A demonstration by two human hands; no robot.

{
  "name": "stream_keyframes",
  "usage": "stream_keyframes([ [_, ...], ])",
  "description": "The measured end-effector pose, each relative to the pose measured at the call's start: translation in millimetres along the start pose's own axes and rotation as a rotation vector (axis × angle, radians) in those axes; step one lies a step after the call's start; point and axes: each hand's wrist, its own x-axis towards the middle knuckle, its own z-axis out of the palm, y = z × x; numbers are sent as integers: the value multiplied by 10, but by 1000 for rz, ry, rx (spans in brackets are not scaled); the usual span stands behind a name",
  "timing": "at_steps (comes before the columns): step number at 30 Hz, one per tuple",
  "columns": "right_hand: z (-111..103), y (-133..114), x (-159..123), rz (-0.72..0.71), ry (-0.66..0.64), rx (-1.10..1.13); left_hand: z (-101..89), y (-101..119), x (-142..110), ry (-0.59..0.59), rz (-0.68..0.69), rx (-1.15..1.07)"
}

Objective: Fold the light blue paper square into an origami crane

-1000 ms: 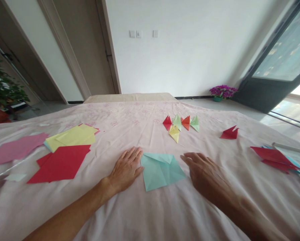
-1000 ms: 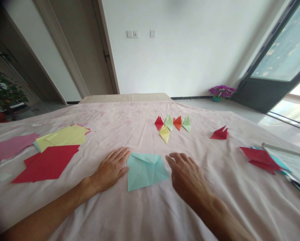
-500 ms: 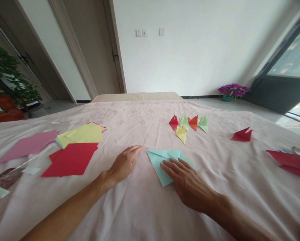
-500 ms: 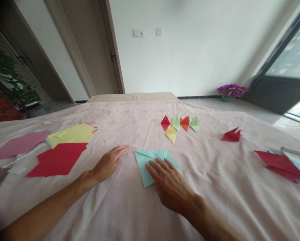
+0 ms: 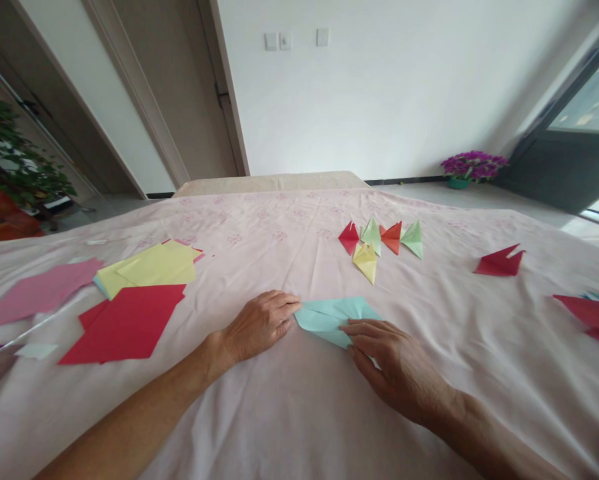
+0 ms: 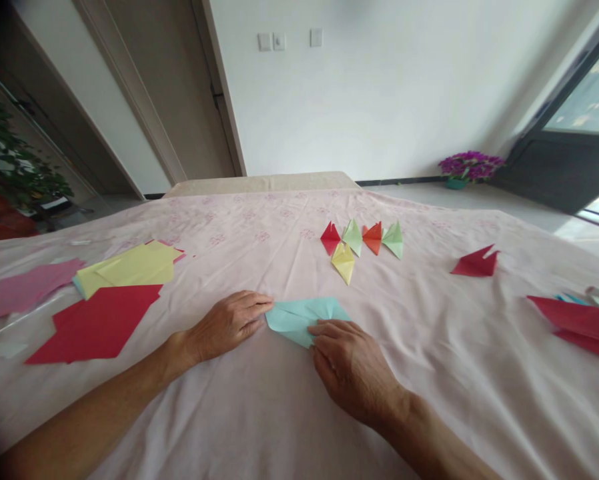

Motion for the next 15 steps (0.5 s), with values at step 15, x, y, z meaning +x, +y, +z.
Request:
stream_keyframes([
  [15, 33, -83, 222, 232, 137, -242, 105, -200, 120, 124, -111, -241],
])
